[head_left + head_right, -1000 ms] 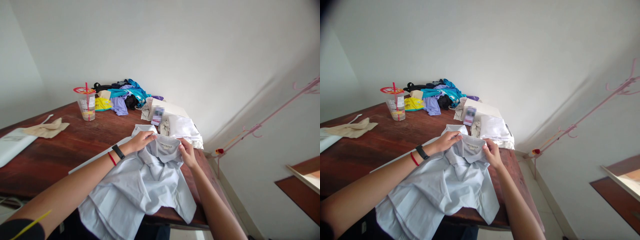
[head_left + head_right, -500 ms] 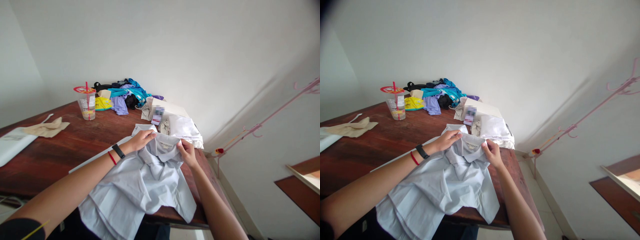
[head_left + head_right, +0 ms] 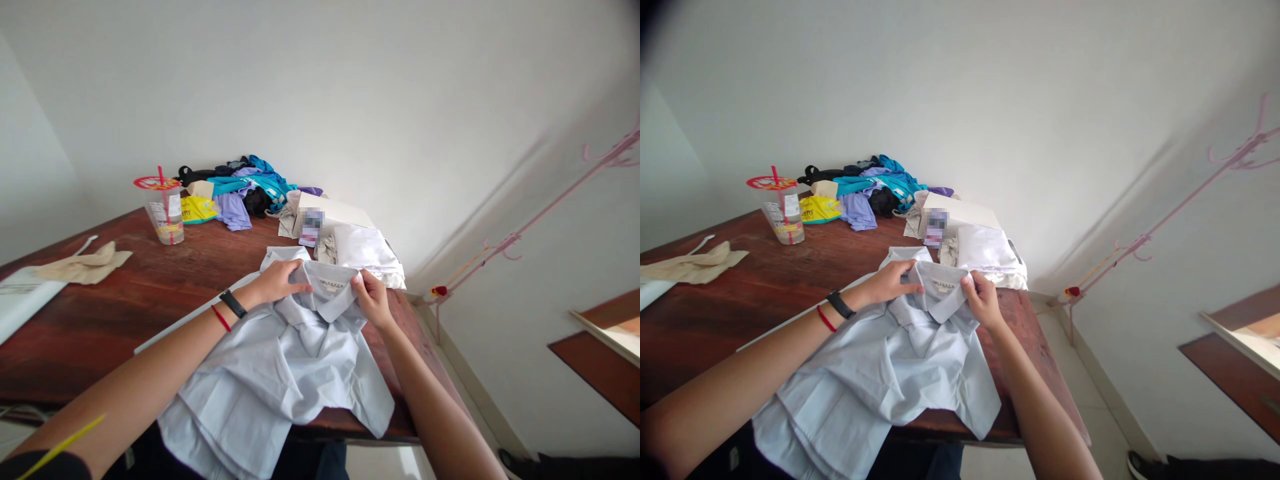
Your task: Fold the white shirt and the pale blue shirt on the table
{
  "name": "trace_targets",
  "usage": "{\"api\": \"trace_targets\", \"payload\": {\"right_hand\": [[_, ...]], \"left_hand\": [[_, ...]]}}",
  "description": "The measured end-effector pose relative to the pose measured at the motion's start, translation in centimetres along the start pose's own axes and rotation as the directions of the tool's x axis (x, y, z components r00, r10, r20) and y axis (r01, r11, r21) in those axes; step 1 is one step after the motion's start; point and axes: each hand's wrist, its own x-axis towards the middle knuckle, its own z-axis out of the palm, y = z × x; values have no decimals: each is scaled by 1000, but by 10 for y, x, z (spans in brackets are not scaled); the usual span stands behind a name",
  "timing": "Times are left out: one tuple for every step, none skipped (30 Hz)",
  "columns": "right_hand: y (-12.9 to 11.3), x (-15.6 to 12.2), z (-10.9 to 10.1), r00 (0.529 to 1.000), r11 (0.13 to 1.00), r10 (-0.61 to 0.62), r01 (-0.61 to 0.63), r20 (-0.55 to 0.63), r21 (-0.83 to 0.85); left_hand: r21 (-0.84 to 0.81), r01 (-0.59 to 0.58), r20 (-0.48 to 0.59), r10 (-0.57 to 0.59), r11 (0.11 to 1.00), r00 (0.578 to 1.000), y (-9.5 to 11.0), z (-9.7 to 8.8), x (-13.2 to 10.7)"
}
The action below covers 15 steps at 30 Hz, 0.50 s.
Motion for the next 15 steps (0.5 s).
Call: {"api": "trace_targets", "payload": {"right_hand": [[0, 0, 0, 1000, 1000, 1, -1, -3, 2], [0, 0, 0, 1000, 1000, 5, -5, -6, 4], [-1, 0, 0, 1000, 1000, 10, -10, -9, 6], [-1, 0, -1, 1000, 1000, 15, -15, -11, 8], [-1, 0, -1, 1000, 1000, 19, -18, -13, 10], [-2, 0, -1, 1000, 1000, 20, -20, -14, 13], [-2, 0, -1, 1000, 1000, 21, -21, -12, 16], [-3, 0, -1, 1000, 1000, 22, -22, -10, 18], [-4, 0, -1, 1000, 1000, 24, -24, -6, 21], [-5, 0, -1, 1000, 999, 25, -25, -2, 23], [-6, 0, -1, 1000, 999, 26, -26, 3, 25], [-7, 1, -1, 1000, 999, 25, -25, 8, 28], [-7, 1, -1, 1000, 999, 22, -22, 12, 32], [-8, 1, 0, 1000, 999, 18, -19, 16, 37], [-8, 1, 0, 1000, 999, 16, -16, 18, 42]], "left_hand": [[41, -5, -2, 5, 999, 1000, -2, 0, 0], [90, -10, -1, 10, 996, 1000, -4, 1, 0], [142, -13, 6, 12, 990, 1000, -7, 2, 0], [192, -12, 19, 9, 981, 1000, -9, 3, -1], [235, -8, 35, -1, 972, 999, -12, 3, -1], [267, 1, 54, -16, 964, 998, -15, 4, -2], [287, 11, 74, -34, 958, 997, -17, 5, -2], [298, 23, 92, -53, 954, 994, -19, 5, -3], [305, 34, 105, -69, 952, 992, -21, 6, -3], [311, 42, 116, -82, 950, 990, -23, 6, -4], [316, 46, 125, -90, 948, 988, -25, 6, -4], [320, 47, 132, -94, 946, 987, -26, 6, -4], [324, 45, 137, -94, 945, 986, -27, 6, -4], [324, 42, 144, -93, 945, 985, -28, 6, -4], [313, 41, 147, -91, 949, 985, -28, 6, -3]]}}
